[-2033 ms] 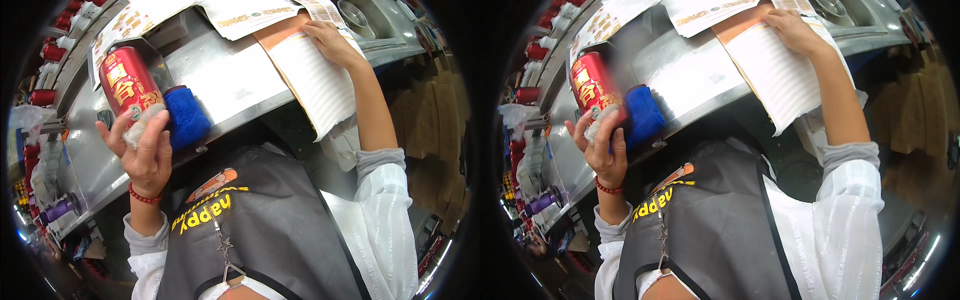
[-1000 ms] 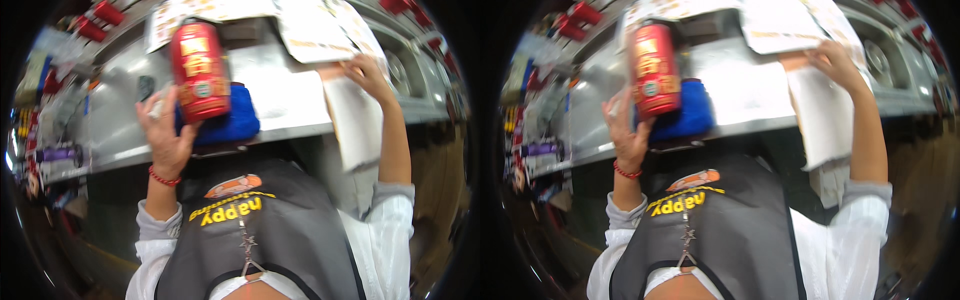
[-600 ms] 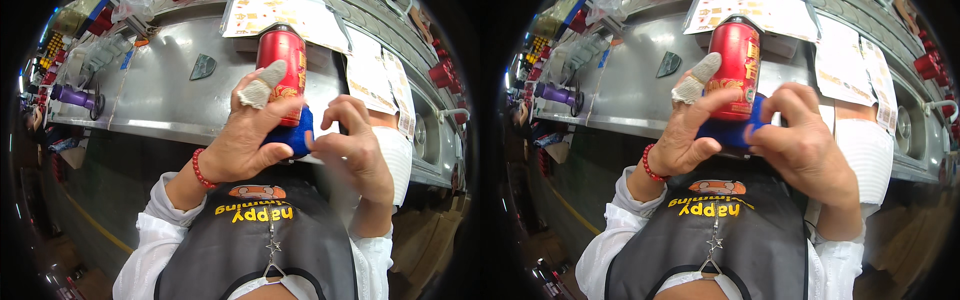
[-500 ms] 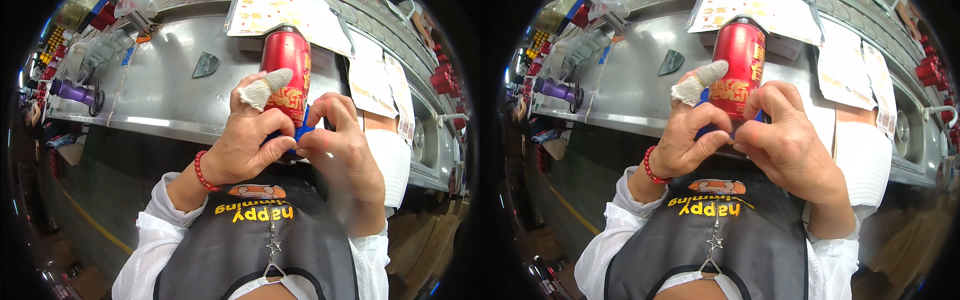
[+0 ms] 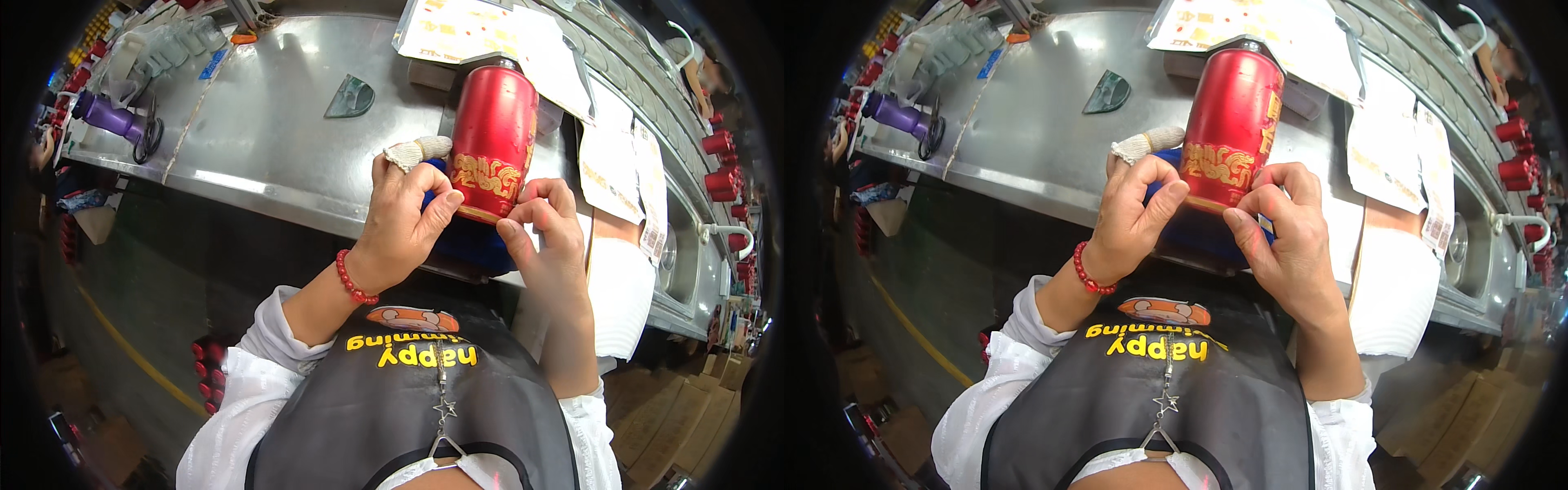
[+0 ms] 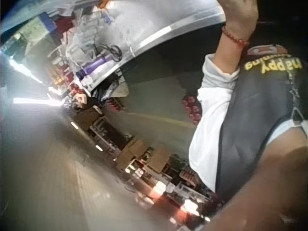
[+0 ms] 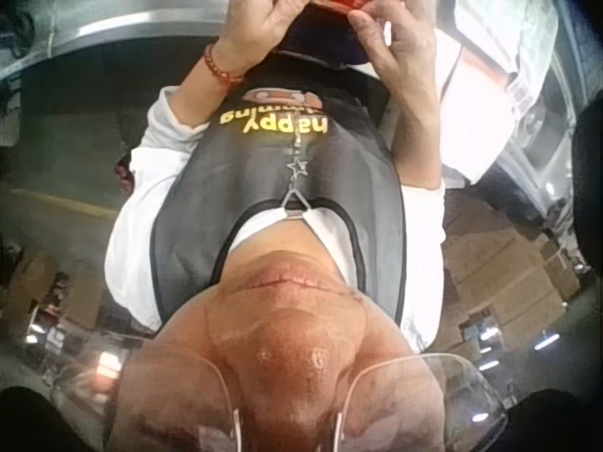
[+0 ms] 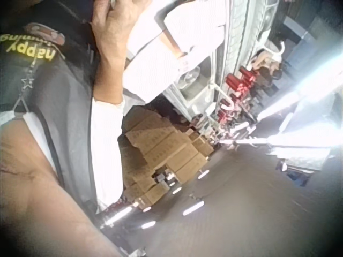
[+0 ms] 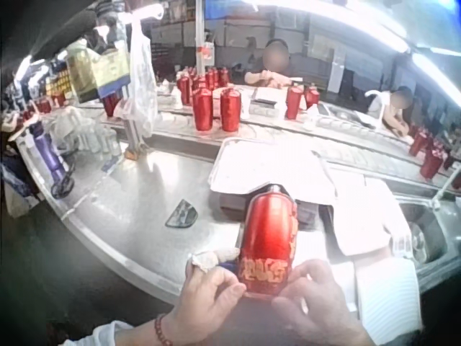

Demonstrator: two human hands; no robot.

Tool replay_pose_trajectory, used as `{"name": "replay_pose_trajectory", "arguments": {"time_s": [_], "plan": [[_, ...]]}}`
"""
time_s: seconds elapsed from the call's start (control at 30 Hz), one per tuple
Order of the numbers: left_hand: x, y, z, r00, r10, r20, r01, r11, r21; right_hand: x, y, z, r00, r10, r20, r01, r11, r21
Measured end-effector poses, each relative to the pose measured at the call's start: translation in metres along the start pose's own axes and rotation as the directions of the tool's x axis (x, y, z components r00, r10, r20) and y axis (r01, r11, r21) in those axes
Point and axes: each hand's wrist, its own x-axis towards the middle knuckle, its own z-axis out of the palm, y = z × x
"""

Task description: The person applies gold stickers to red cylindrical containers on a production line. They wipe each container with a green pad, peel and place a sticker, smooth it with a wooden stick, and then move the finished container to a tray before repeating the process on the next unit.

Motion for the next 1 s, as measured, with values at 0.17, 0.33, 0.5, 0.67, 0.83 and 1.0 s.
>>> {"name": "replay_pose_trajectory", "arguments": {"time_s": [0.17, 0.33, 0.5, 0.67, 0.83, 1.0], "plan": [[-0.007, -0.008, -0.005, 0.970, -0.232, 0.070, 0.241, 0.954, -0.178, -0.001, 0.002, 0.002, 0.999, 0.038, -0.008, -0.038, 0.999, 0.020], [-0.003, -0.002, 0.001, 0.982, -0.187, 0.016, 0.187, 0.968, -0.166, 0.000, 0.003, -0.001, 0.998, 0.068, 0.012, -0.069, 0.997, 0.046], [0.000, -0.002, 0.003, 0.985, -0.171, 0.027, 0.173, 0.977, -0.126, -0.001, 0.007, -0.001, 0.995, 0.094, 0.014, -0.095, 0.994, 0.058], [0.001, -0.003, 0.003, 0.982, -0.185, 0.026, 0.186, 0.976, -0.114, 0.000, 0.011, 0.000, 0.995, 0.095, 0.011, -0.095, 0.991, 0.089], [0.000, -0.004, 0.004, 0.974, -0.223, 0.037, 0.226, 0.962, -0.157, 0.001, 0.012, 0.001, 0.985, 0.169, 0.040, -0.173, 0.971, 0.167], [-0.018, -0.011, -0.003, 0.975, 0.100, -0.201, -0.102, 0.995, -0.002, 0.000, 0.020, 0.003, 0.983, 0.177, 0.056, -0.186, 0.954, 0.236]]}}
